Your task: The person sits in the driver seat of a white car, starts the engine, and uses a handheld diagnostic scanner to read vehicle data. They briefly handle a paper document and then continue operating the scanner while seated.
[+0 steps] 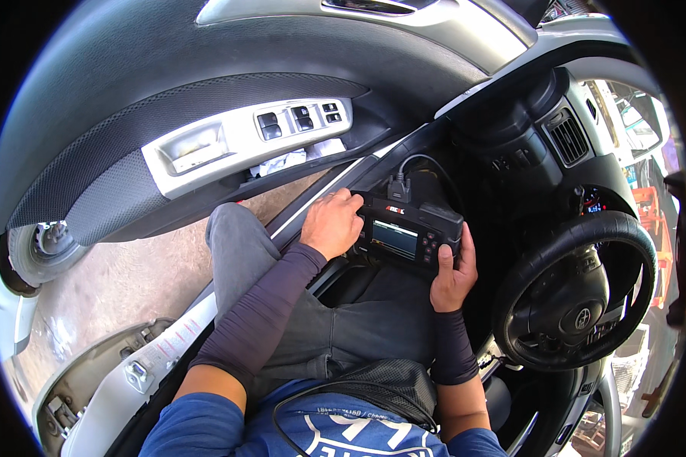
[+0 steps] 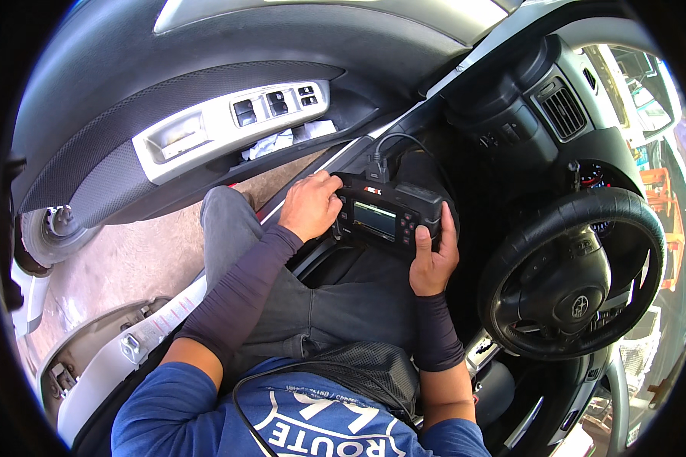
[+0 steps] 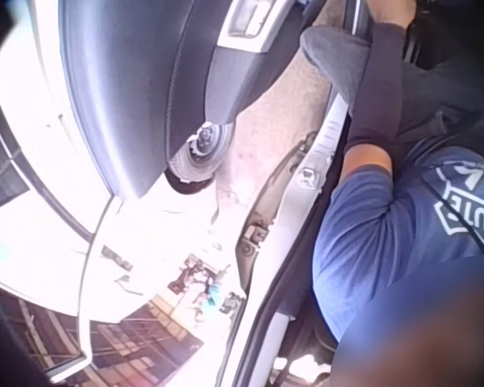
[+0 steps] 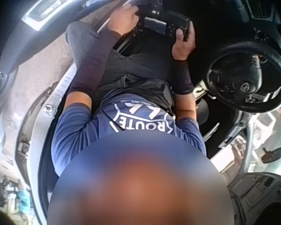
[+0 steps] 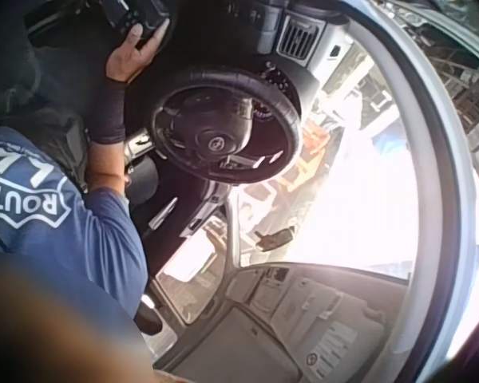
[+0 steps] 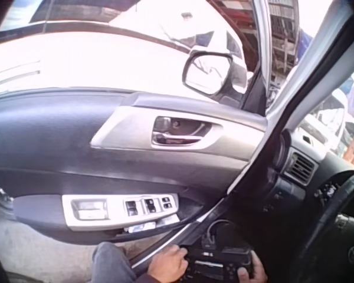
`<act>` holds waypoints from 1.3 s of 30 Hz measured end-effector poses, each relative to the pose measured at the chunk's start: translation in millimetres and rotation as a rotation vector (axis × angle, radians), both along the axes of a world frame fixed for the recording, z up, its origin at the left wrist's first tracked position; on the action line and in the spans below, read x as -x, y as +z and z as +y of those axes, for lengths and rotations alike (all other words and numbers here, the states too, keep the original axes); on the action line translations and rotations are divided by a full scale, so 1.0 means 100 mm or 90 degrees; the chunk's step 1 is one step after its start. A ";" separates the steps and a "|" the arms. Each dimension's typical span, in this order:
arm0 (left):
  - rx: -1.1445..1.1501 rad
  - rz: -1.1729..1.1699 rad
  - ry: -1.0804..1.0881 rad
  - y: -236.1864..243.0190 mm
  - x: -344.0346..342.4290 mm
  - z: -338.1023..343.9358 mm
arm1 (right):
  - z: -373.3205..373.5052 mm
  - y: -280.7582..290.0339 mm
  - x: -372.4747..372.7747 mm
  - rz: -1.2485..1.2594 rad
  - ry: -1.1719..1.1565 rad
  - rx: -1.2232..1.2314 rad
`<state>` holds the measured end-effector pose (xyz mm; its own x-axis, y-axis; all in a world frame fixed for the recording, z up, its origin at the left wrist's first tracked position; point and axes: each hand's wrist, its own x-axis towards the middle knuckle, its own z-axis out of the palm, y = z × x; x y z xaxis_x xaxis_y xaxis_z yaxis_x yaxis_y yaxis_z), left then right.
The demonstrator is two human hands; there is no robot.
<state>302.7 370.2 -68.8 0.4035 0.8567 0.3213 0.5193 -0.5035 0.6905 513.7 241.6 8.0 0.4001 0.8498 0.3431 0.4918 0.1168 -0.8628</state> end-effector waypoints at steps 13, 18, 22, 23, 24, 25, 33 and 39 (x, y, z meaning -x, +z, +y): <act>0.551 -0.458 0.176 -0.33 0.10 0.21 | 0.03 -0.03 0.00 0.012 0.006 -0.009; 0.935 -0.690 0.022 -0.37 -0.06 0.08 | 0.02 -0.02 0.02 0.022 0.015 -0.011; 0.973 -0.710 -0.015 -0.26 -0.12 0.05 | 0.02 -0.02 0.04 0.023 0.018 -0.010; 0.977 -0.710 -0.001 -0.23 -0.13 0.04 | 0.02 -0.02 0.05 0.021 0.020 -0.009; 0.977 -0.706 0.021 -0.20 -0.14 0.04 | 0.01 -0.02 0.05 0.020 0.021 -0.008; 0.975 -0.709 0.032 -0.18 -0.15 0.03 | 0.01 -0.02 0.05 0.016 0.020 -0.008; 1.005 -0.713 0.071 -0.18 -0.22 0.03 | 0.01 -0.02 0.03 -0.021 0.016 0.004; 1.035 -0.716 0.116 -0.22 -0.26 0.06 | 0.01 0.00 0.07 -0.007 0.022 0.003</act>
